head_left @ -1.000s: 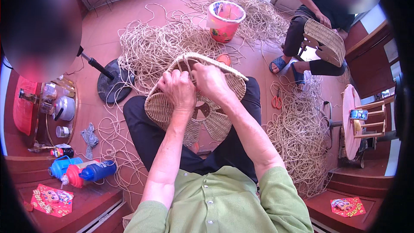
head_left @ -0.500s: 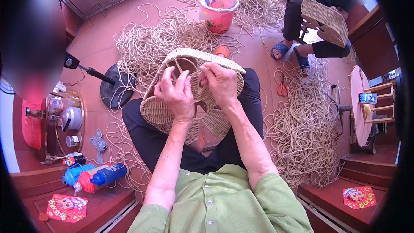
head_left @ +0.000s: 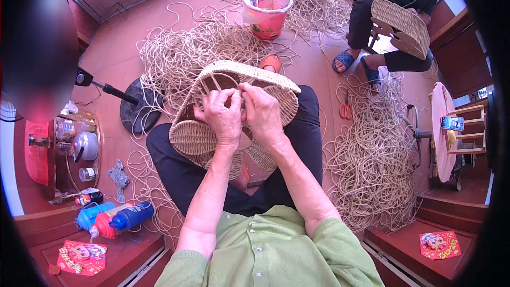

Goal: Weaving a flower-shaped basket using light-colored fibers.

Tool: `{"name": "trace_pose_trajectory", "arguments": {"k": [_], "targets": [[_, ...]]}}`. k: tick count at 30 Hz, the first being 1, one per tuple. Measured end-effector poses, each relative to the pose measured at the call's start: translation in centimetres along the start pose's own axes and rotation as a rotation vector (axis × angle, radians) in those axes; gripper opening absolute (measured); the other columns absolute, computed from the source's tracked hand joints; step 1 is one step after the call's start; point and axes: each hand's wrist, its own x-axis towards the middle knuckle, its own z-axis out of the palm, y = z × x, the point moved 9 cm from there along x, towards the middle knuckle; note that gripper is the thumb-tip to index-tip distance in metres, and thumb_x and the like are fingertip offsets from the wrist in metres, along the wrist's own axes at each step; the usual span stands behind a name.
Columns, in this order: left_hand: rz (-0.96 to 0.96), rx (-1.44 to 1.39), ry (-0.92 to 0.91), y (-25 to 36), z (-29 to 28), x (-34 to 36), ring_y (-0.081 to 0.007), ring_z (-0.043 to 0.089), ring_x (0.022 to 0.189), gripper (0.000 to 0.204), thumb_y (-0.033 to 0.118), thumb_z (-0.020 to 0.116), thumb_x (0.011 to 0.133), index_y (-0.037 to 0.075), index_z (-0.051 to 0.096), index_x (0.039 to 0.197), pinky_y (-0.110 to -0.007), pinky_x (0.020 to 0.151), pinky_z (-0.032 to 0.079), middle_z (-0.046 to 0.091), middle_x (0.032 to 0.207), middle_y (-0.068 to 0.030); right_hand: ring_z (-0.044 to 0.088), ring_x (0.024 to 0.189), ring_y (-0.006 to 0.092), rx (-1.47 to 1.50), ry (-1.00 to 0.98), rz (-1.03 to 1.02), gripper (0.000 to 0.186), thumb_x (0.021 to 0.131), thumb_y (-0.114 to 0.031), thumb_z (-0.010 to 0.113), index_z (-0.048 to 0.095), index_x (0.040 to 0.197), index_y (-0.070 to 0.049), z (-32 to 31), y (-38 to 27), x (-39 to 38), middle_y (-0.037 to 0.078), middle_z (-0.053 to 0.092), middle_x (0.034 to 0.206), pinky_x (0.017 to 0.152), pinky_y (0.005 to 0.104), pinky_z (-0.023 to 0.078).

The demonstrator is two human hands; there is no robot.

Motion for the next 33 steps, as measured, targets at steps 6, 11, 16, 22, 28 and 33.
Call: {"name": "trace_pose_trajectory", "arguments": {"k": [6,11,16,22,28,33], "targets": [[0.01,-0.062,0.14,0.7,-2.9,-0.1,-0.0188,0.059,0.095,0.012,0.019,0.07,0.084,0.013,0.073,0.095,-0.042,0.099,0.031,0.065,0.089,-0.0001,0.064,0.06,0.0204,0.349,-0.267,0.602,0.023,0.097,-0.007,0.048,0.063,0.112,0.002,3.0,2.5,-1.1,0.013,0.064,0.07,0.06,0.0332,0.051],[0.206,0.155,0.022,1.4,-4.5,1.2,-0.0217,0.06,0.094,0.017,0.015,0.067,0.082,0.013,0.072,0.098,-0.037,0.086,0.042,0.065,0.09,-0.0035,0.052,0.047,0.006,0.56,-0.265,0.783,0.023,0.099,-0.009,0.047,0.066,0.106,0.002,4.9,3.9,-1.7,0.002,0.057,0.059,0.046,0.025,0.043],[0.177,0.24,-0.335,0.4,-1.9,3.0,-0.0237,0.062,0.081,0.012,0.019,0.068,0.084,0.014,0.073,0.093,-0.039,0.077,0.044,0.066,0.08,-0.0034,0.052,0.046,0.0057,0.569,-0.241,0.761,0.021,0.099,-0.009,0.048,0.066,0.106,0.001,5.2,4.3,-1.8,0.0,0.056,0.059,0.045,0.0249,0.042],[0.436,0.212,-0.228,2.1,-2.9,1.1,-0.0221,0.062,0.078,0.006,0.018,0.063,0.088,0.012,0.065,0.087,-0.038,0.075,0.041,0.066,0.08,-0.0032,0.051,0.046,0.0057,0.548,-0.245,0.758,0.019,0.098,-0.009,0.051,0.064,0.11,0.0,4.3,3.6,-1.9,0.001,0.056,0.059,0.045,0.0243,0.041],[0.299,0.114,-0.191,0.8,-3.4,1.2,-0.0245,0.062,0.08,0.006,0.015,0.063,0.087,0.01,0.065,0.089,-0.038,0.075,0.041,0.066,0.082,-0.0052,0.061,0.055,0.0138,0.183,-0.139,0.458,0.013,0.088,0.001,0.061,0.06,0.101,-0.001,0.9,1.4,-0.8,0.007,0.062,0.074,0.054,0.0305,0.049],[0.242,0.053,-0.165,-0.2,-3.0,1.2,-0.0248,0.063,0.078,0.007,0.014,0.065,0.087,0.007,0.064,0.086,-0.038,0.073,0.043,0.067,0.081,-0.0063,0.067,0.075,0.0238,-0.082,-0.151,0.015,0.012,0.084,-0.009,0.07,0.068,0.095,-0.012,1.7,-1.4,0.6,0.006,0.061,0.101,0.064,0.0371,0.053]]}}
